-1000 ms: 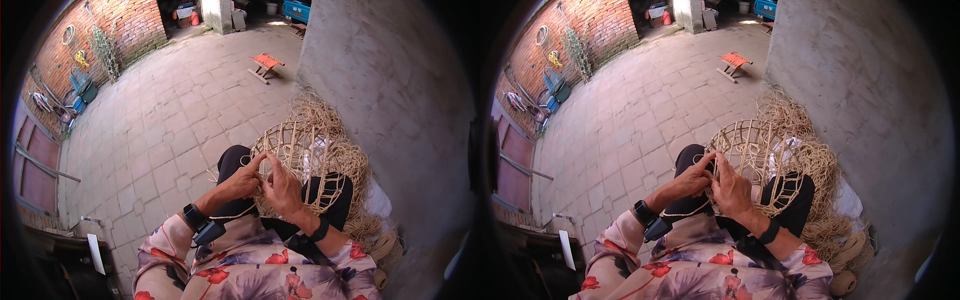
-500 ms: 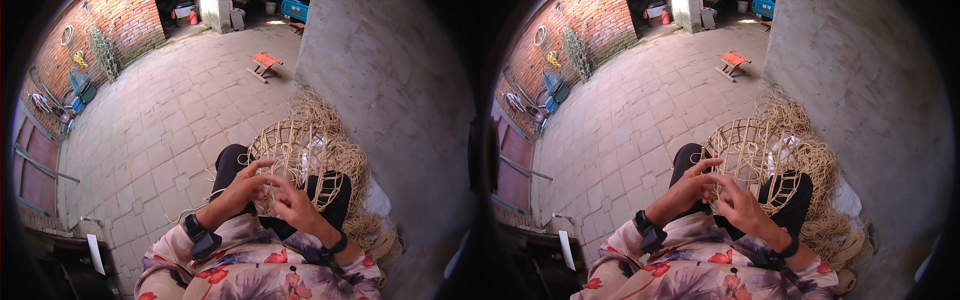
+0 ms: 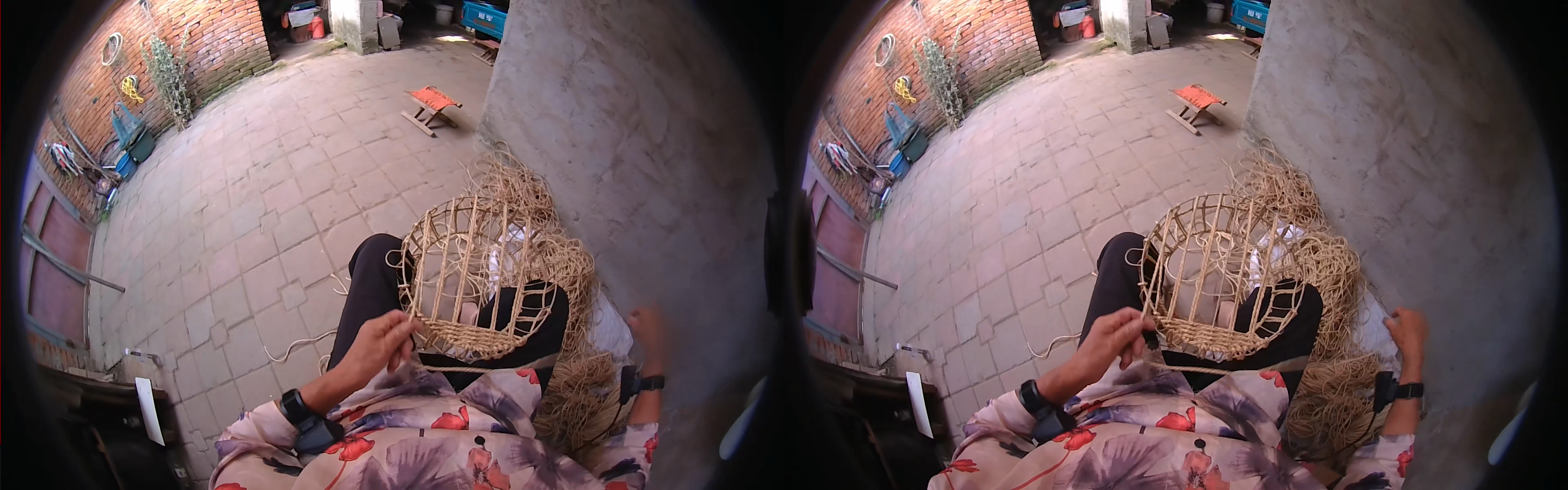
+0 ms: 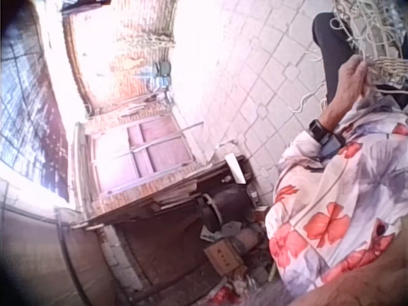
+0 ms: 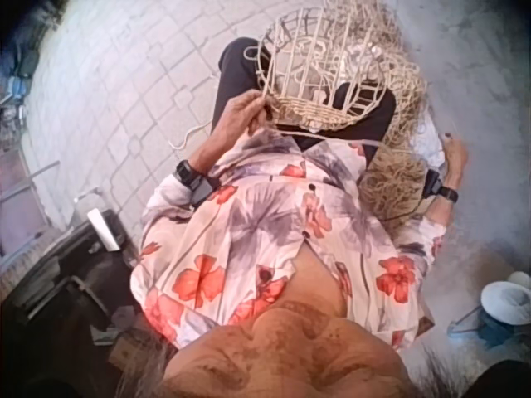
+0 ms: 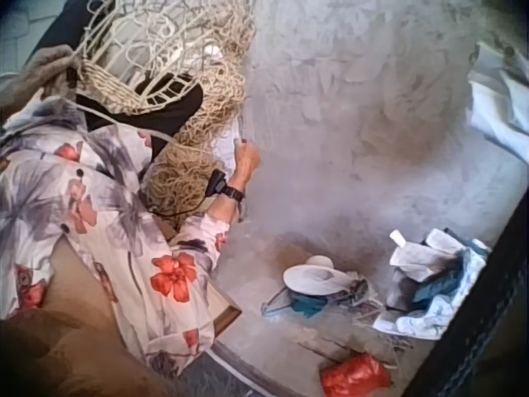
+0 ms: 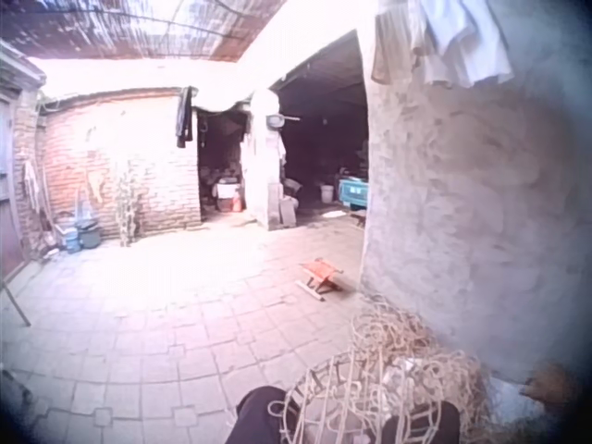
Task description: Weaving thin bamboo or rattan strips through a circular frame to create a basket.
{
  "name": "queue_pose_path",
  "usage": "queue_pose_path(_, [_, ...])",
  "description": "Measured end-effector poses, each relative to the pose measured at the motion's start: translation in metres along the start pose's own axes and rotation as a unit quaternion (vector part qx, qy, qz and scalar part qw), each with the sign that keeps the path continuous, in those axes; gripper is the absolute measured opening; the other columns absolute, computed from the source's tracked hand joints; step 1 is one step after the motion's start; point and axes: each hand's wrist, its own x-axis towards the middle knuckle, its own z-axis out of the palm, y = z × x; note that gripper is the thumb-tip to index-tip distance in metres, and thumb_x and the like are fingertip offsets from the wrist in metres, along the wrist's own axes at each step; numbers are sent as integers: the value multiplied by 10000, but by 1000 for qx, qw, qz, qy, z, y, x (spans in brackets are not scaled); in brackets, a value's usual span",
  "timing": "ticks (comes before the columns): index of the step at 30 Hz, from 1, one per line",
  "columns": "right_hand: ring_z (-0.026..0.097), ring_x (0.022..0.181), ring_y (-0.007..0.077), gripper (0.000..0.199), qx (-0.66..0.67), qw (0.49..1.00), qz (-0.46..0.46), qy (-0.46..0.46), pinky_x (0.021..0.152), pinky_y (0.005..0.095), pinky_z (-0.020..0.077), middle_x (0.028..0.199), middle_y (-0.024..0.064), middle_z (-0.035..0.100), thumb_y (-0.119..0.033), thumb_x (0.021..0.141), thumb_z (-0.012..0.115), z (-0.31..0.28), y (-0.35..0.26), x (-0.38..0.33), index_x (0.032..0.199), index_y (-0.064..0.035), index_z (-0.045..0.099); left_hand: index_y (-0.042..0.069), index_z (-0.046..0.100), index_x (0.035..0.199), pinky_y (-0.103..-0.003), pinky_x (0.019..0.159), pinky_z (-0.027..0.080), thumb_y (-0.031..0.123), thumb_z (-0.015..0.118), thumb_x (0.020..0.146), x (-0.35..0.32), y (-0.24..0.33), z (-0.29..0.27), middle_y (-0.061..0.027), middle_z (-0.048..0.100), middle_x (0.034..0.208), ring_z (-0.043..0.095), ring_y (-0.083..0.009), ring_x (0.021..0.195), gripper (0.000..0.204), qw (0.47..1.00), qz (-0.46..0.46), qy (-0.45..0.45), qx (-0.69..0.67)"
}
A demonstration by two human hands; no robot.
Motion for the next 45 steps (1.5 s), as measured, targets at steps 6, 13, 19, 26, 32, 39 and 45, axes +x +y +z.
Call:
queue_pose_path(6, [650,659,256,70,243,937,-249,7,610,350,498,712,136,633,-82,825,649,51,-191,-54,814,-14,643,17,660,974,-393,609,510,132,575,934,-5,-22,2,-217,633,793,641,-385,703,149,905,166,85,383])
queue_pose_path(13, [615,726,279,172,221,813,-539,-4,625,378,497,778,96,590,-34,743,691,83,-306,-111,906,-46,638,21,601,893,-472,606,497,122,557,906,-7,-12,5,-223,610,719,621,-416,694,111,885,197,55,419])
queue_pose_path(19, [599,763,267,206,233,817,-527,5,647,374,493,821,84,552,-10,741,647,98,-331,-100,939,-63,626,33,606,939,-452,604,503,86,554,859,-4,-25,0,-209,614,727,630,-397,688,109,876,192,26,442])
queue_pose_path(26, [601,789,283,215,214,807,-548,-50,678,380,503,853,95,580,21,728,635,99,-337,-95,920,-70,667,29,562,846,-464,584,505,104,564,854,-7,-24,2,-206,599,676,631,-395,668,75,875,225,50,426])
queue_pose_path(32, [577,806,285,209,216,805,-550,-51,697,381,494,838,94,571,38,720,617,104,-333,-92,906,-47,661,21,602,979,-442,631,514,37,558,791,-8,-22,-1,-180,630,767,643,-364,724,193,836,204,43,508])
queue_pose_path(39, [572,800,285,168,218,806,-547,-57,698,393,488,829,95,569,-31,709,652,105,-333,-92,876,-48,659,33,602,981,-442,611,512,100,600,789,-6,-22,0,-162,649,794,657,-355,721,203,794,197,65,572])
queue_pose_path(45, [569,869,285,292,192,827,-526,-47,761,406,449,902,97,574,-122,689,705,108,-336,-100,964,-61,627,32,597,953,-427,579,501,242,667,801,1,-15,2,-164,638,766,651,-337,684,268,769,169,40,616])
